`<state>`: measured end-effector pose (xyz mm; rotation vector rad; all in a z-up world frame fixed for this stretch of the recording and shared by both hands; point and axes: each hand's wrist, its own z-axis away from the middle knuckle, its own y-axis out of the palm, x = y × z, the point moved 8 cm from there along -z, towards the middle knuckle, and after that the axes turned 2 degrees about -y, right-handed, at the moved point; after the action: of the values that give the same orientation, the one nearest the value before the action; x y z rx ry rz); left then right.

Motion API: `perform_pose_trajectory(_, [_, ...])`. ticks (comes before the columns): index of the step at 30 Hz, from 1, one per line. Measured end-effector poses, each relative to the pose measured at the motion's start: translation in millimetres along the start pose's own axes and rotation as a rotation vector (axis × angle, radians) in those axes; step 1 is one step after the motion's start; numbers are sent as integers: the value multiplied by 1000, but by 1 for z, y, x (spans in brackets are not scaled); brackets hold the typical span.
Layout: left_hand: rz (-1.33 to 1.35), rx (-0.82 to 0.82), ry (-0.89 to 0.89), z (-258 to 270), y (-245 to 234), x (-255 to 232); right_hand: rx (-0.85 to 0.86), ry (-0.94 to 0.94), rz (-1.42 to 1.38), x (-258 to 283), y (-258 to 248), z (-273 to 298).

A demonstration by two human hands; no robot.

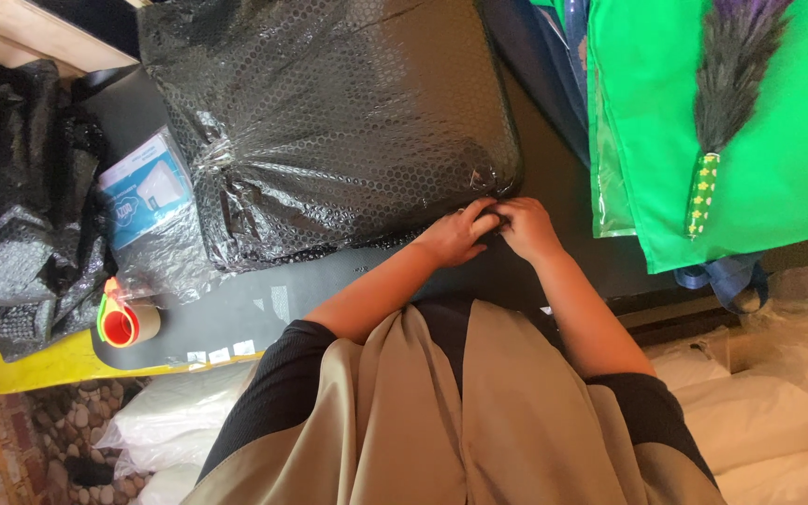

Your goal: Wrap items in bubble wrap and clean a green storage bag with a duster

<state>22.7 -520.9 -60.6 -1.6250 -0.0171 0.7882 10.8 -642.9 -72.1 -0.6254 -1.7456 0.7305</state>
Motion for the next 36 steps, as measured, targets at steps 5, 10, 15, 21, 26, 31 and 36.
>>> perform_pose_trajectory(5, [-326, -163, -103, -2, 22, 15, -321, 12, 12, -4, -19, 19])
perform_pose_trajectory(10, [-257, -139, -266, -8, 41, 36, -488, -64, 106, 48, -76, 5])
perform_pose_trajectory(15, [-525, -454, -13, 4, -44, -22, -378, -11, -173, 25, -66, -7])
perform_pose_trajectory(21, [-608, -556, 142, -1, -110, -58, -328, 104, -349, -4, -61, -21])
perform_pose_trajectory(26, [-458, -407, -40, -30, -146, -17, -319, 188, -497, -7, -66, -33])
perform_pose_trajectory(31, [4, -203, -93, -44, -149, 21, -333, 283, -671, -24, -60, -35])
perform_pose_trajectory(36, [118, -209, -47, -46, -155, 21, -386, 109, -461, -6, -74, -45])
